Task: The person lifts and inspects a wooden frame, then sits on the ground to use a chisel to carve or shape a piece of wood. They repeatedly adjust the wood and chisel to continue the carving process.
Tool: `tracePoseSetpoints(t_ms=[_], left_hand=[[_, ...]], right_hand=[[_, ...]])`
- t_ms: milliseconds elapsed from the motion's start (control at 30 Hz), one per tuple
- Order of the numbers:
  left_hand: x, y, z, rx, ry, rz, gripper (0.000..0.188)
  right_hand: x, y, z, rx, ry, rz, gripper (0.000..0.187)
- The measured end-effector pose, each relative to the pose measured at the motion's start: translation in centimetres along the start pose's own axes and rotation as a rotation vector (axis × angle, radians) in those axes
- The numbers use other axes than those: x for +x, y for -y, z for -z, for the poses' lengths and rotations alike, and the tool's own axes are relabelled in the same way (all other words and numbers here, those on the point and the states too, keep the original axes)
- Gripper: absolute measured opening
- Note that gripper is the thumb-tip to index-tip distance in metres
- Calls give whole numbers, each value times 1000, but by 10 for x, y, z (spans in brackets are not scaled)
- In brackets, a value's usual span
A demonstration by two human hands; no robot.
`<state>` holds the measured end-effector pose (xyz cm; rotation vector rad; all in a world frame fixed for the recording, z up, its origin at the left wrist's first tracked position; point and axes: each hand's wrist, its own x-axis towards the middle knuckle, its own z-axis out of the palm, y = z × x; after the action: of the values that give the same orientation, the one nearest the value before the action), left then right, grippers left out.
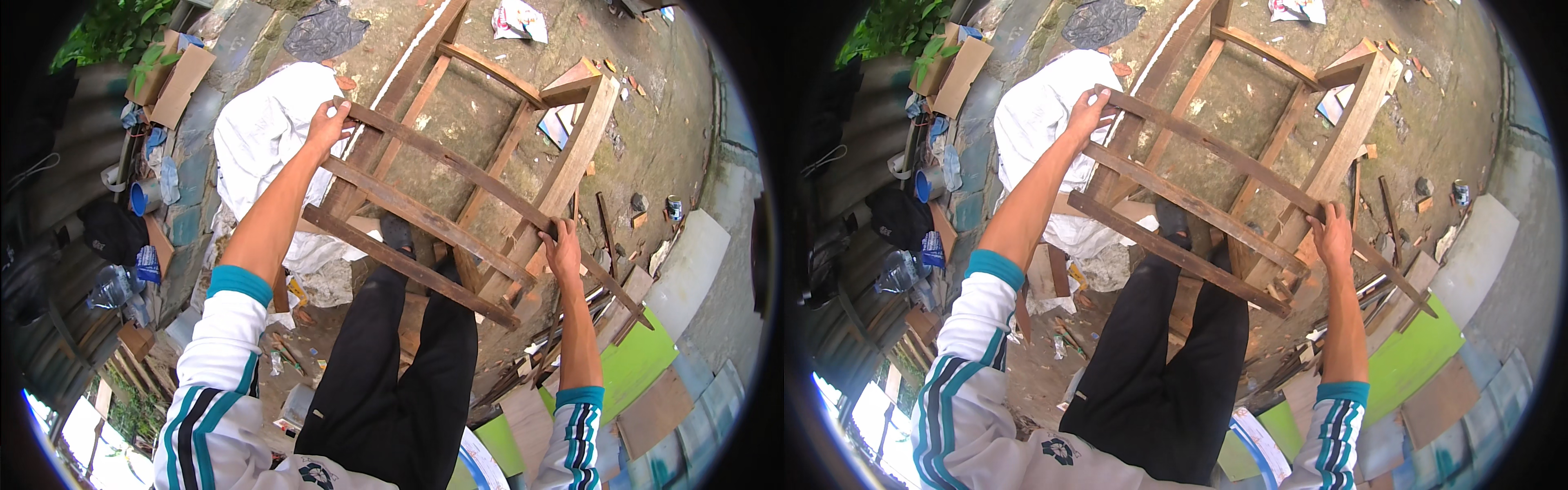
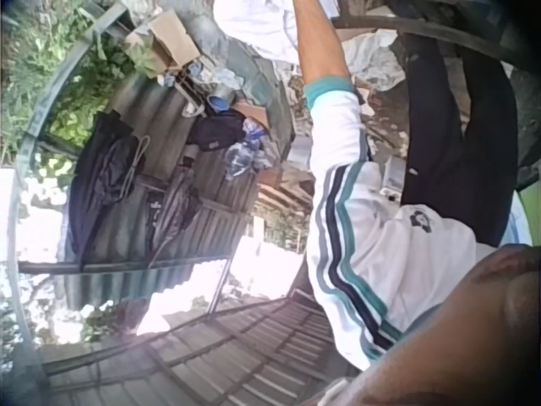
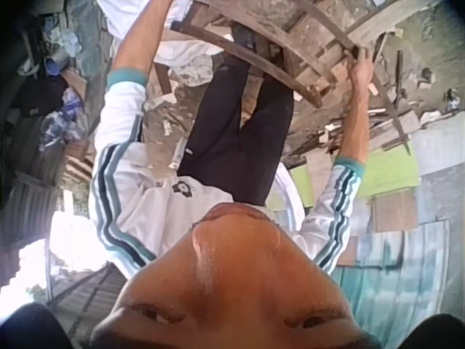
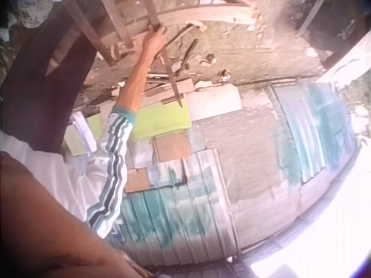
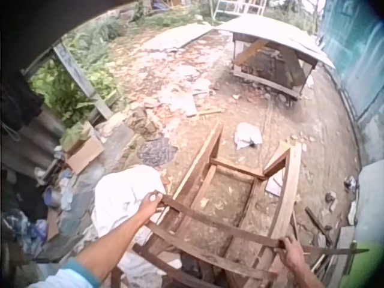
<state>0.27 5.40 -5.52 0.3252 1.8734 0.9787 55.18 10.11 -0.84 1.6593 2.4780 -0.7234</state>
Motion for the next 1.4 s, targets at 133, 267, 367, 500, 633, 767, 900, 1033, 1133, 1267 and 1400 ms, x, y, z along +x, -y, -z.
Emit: tracePoseSetpoints(t_ms=[133,267,367,500,633,767,900,1033,1133,1267,1400], left_hand=[[1,2,-4,3,-14,6,60],[-1,3,-5,-20,-27,21,59],[-1,7,-5,-29,-49,21,59],[-1,5,-8,-11,-45,10,63],[4,9,-4,45,-32,-9,73],[1,9,-12,53,-66,-29,65],[9,18,-5,54,-71,-46,61],[9,17,-9,53,-83,-65,58],[8,15,-2,74,-71,-66,60],[-2,10,-13,58,-88,-66,65],[-3,8,-11,47,-79,-58,69]], right_hand=[[3,-1,1,4,-10,9,41],[2,-6,3,-63,13,-40,49],[-3,-8,1,-138,-11,-97,57],[-3,-4,0,-104,71,-182,69],[0,-7,0,45,60,-231,66],[-3,-9,-12,92,-6,-232,63],[-1,-4,-23,40,-64,-231,59],[-2,-2,-23,48,-79,-248,56],[0,1,-21,63,-56,-248,57],[-2,-5,-19,66,-55,-235,56],[-2,-5,-14,81,-56,-230,54]])
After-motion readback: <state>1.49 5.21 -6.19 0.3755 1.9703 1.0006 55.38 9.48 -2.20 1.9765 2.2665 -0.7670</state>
